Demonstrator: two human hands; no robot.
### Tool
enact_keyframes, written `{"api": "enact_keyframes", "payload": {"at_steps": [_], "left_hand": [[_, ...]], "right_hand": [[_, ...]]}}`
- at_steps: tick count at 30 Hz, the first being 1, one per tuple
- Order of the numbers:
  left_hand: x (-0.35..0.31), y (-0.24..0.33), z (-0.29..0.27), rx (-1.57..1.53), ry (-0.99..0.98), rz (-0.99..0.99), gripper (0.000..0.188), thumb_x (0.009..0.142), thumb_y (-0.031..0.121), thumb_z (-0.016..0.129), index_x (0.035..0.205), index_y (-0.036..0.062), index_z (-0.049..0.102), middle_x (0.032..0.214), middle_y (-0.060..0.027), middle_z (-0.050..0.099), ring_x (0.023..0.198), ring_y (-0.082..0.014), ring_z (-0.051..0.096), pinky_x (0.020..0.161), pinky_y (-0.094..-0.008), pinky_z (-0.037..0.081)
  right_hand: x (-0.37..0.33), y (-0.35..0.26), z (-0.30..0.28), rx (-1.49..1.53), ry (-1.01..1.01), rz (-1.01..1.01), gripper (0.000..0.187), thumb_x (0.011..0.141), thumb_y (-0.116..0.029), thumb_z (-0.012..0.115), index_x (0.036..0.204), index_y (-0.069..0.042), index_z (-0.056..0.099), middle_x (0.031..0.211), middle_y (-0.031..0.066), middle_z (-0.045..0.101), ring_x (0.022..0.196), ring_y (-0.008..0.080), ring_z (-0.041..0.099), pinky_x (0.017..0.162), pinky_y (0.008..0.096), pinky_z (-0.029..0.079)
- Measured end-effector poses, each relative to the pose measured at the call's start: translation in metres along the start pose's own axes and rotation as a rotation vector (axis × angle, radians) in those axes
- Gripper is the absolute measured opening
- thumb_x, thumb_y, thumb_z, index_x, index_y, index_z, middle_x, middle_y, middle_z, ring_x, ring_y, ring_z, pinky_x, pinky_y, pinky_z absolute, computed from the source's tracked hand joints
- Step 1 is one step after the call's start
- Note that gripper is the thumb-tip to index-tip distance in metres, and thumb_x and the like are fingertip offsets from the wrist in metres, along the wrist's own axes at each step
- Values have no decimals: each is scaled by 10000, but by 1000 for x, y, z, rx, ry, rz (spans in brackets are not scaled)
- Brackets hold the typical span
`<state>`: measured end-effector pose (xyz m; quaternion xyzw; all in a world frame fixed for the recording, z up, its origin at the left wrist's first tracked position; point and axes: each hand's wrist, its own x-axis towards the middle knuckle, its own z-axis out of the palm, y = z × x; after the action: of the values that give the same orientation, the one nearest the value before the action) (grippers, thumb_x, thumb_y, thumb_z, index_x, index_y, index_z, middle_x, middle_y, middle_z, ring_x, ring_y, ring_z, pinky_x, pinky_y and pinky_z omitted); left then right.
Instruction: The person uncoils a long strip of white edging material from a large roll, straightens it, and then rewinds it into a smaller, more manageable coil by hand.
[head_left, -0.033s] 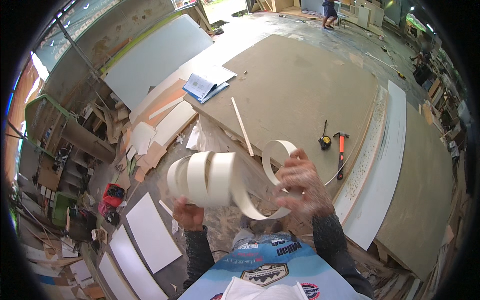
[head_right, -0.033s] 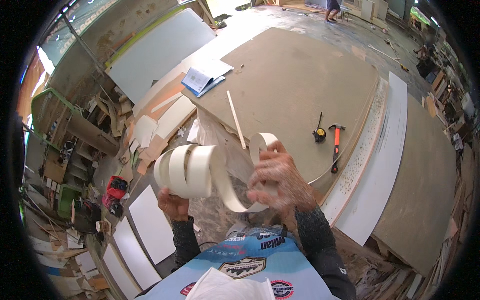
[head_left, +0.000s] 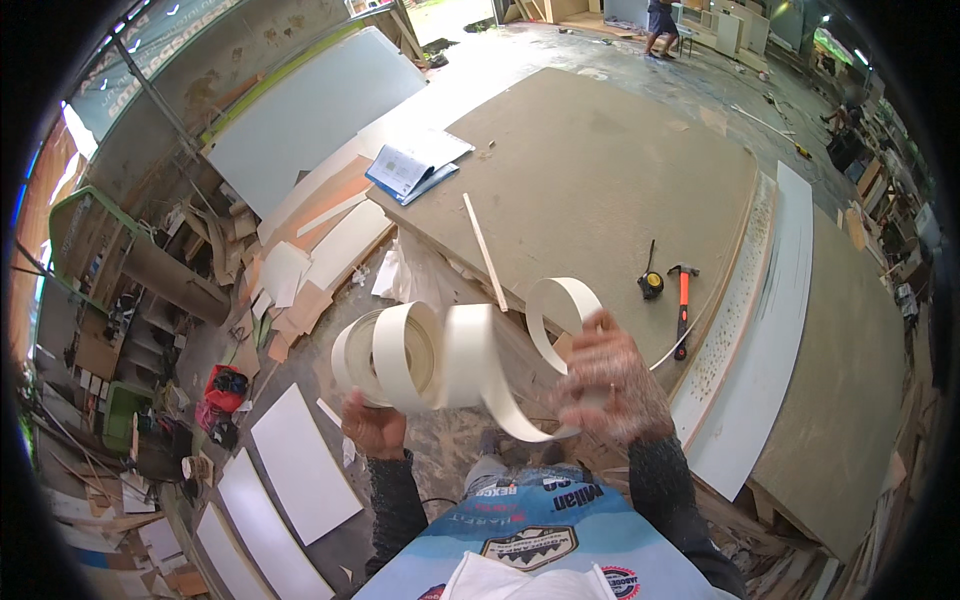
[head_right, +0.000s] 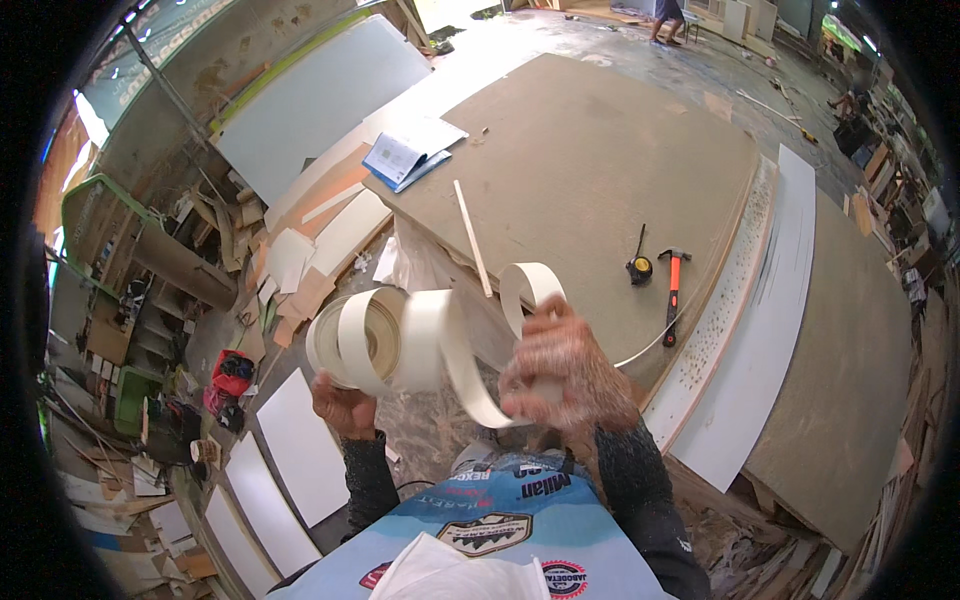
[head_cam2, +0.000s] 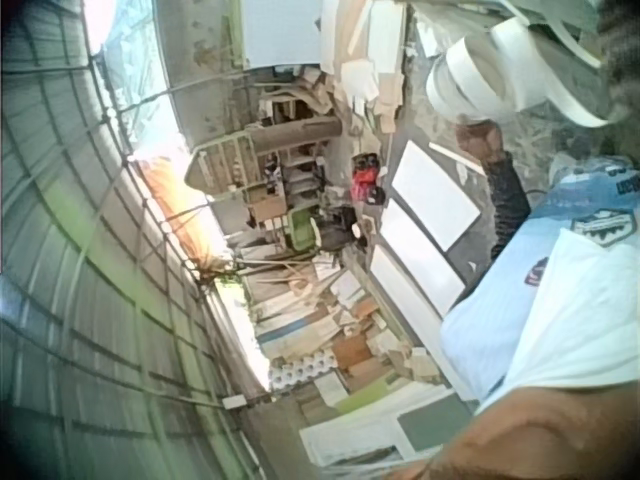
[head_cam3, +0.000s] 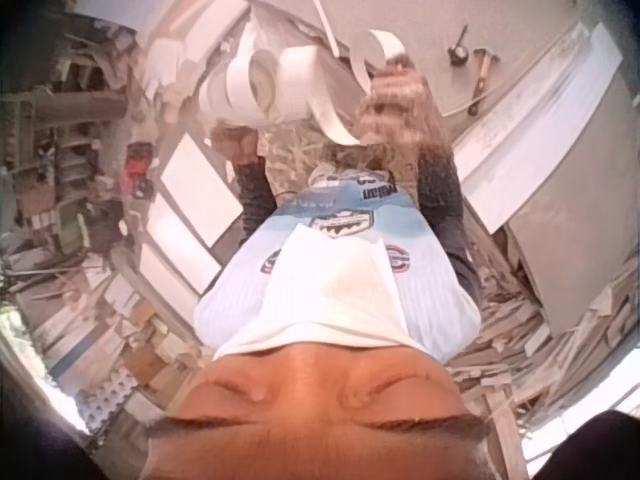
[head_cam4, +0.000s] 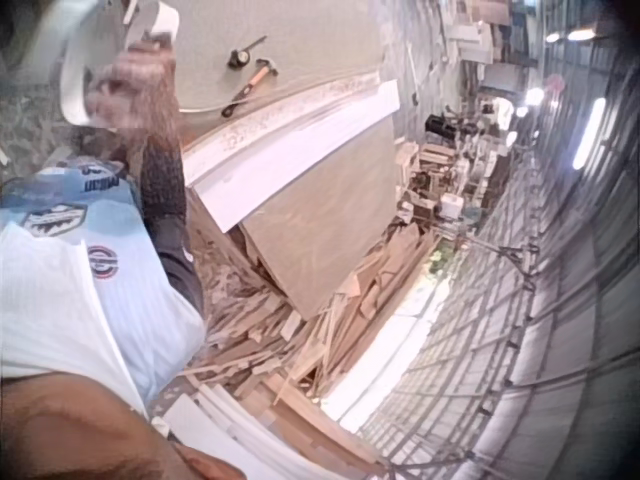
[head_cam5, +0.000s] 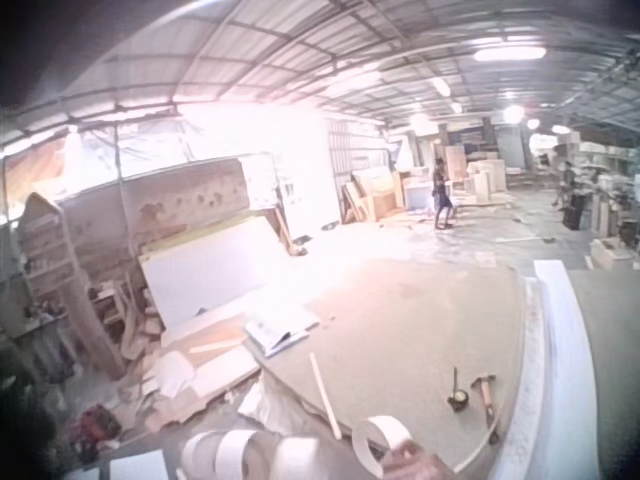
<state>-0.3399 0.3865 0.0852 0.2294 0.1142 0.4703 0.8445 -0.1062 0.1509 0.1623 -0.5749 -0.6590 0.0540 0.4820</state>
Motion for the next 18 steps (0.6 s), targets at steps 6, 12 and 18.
{"api": "enact_keyframes", "payload": {"at_steps": [6, 12, 18], "left_hand": [[38, 4, -5, 61, -230, 13, 459, 821, 176, 689, 1193, -36, 523, 963, -104, 567, 812, -177, 582, 889, -394, 474], [48, 26, 9, 564, -312, 103, 549, 698, 137, 727, 1177, -56, 541, 949, -135, 605, 683, -209, 624, 615, -319, 526], [50, 34, 33, 927, -464, 111, 832, 564, 324, 860, 1216, -111, 579, 844, -163, 679, 574, -201, 644, 439, -300, 505]], "right_hand": [[-19, -11, 18, -247, -260, 389, 335, 749, -378, 810, 890, -86, 728, 815, 89, 698, 783, 246, 668, 845, 410, 470], [10, 6, 21, 37, 138, 378, 506, 746, -324, 828, 1135, -41, 671, 1095, 162, 670, 1079, 323, 629, 982, 451, 464], [83, 33, 69, 75, 269, 58, 822, 652, -279, 888, 1363, -78, 526, 1314, 149, 574, 1258, 324, 501, 1066, 454, 403]]}}
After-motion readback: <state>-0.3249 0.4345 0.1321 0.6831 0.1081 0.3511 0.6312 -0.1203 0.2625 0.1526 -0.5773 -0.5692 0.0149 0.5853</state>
